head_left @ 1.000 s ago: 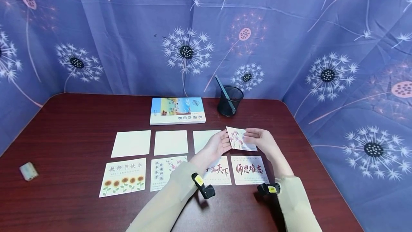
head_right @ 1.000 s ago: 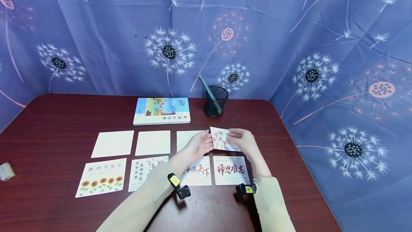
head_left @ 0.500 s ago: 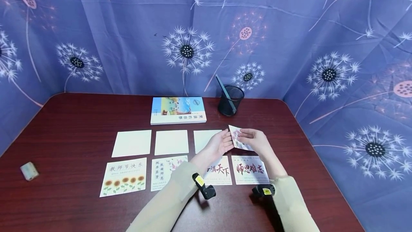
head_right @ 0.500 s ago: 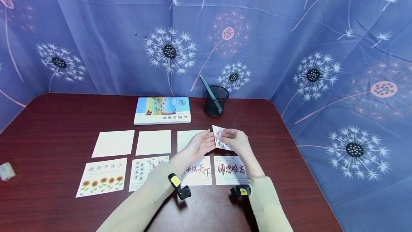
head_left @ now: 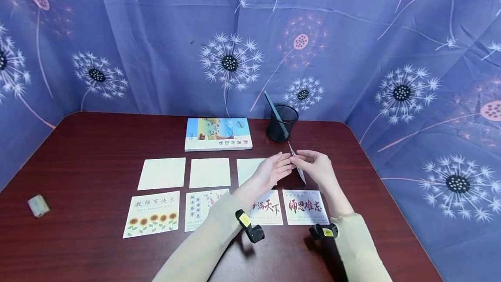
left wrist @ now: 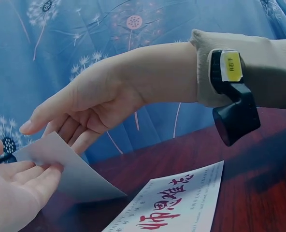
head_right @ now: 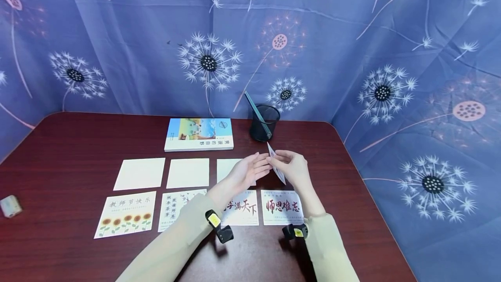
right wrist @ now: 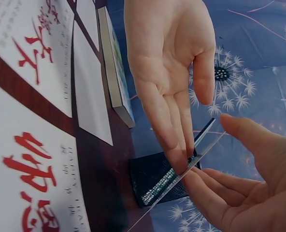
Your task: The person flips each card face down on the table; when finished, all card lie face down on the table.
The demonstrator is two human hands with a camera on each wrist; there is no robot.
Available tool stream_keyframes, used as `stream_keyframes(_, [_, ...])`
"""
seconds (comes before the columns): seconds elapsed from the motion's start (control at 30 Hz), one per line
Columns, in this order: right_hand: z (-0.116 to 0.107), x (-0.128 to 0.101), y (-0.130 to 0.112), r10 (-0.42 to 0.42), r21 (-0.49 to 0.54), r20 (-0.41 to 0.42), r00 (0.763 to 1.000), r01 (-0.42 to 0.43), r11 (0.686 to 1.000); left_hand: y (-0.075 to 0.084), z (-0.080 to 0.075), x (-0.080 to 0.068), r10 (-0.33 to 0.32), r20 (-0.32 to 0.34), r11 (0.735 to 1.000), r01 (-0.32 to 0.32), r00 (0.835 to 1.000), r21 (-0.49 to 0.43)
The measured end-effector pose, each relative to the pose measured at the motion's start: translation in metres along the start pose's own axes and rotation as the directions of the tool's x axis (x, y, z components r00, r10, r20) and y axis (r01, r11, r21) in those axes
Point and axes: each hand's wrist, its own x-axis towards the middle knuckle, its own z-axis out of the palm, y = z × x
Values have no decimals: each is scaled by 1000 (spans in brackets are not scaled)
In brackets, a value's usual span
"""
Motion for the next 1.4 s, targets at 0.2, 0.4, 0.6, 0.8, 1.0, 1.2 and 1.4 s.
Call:
stream_keyframes(0.2, [-2,1,-1,-28,100,12,1000,27,995,4,4,-3,20,1,1000,-20,1000,24])
stream_keyframes(0.4, [-3,2,-1,-14,143,6,1000,13,990,7,7,-6,26,19,998,-27,999,56])
stream_keyframes(0.6, [-5,0,-1,-35,148,-57,998,44,988,9,8,-8,40,35,998,-42,999,56])
stream_keyframes(0.8, [-7,-1,-1,-61,148,-129,990,80,986,9,7,-8,40,61,998,-43,997,45])
stream_keyframes(1.0, [-10,4,7,-17,163,-216,976,53,985,8,5,-9,45,83,997,-51,995,61])
stream_keyframes(1.2, [-15,10,26,77,261,-200,977,-22,965,9,1,-11,39,76,997,-44,996,61])
stream_keyframes(1.4, [-20,17,44,198,309,-131,971,-149,939,8,-8,-14,11,17,997,-13,1000,74])
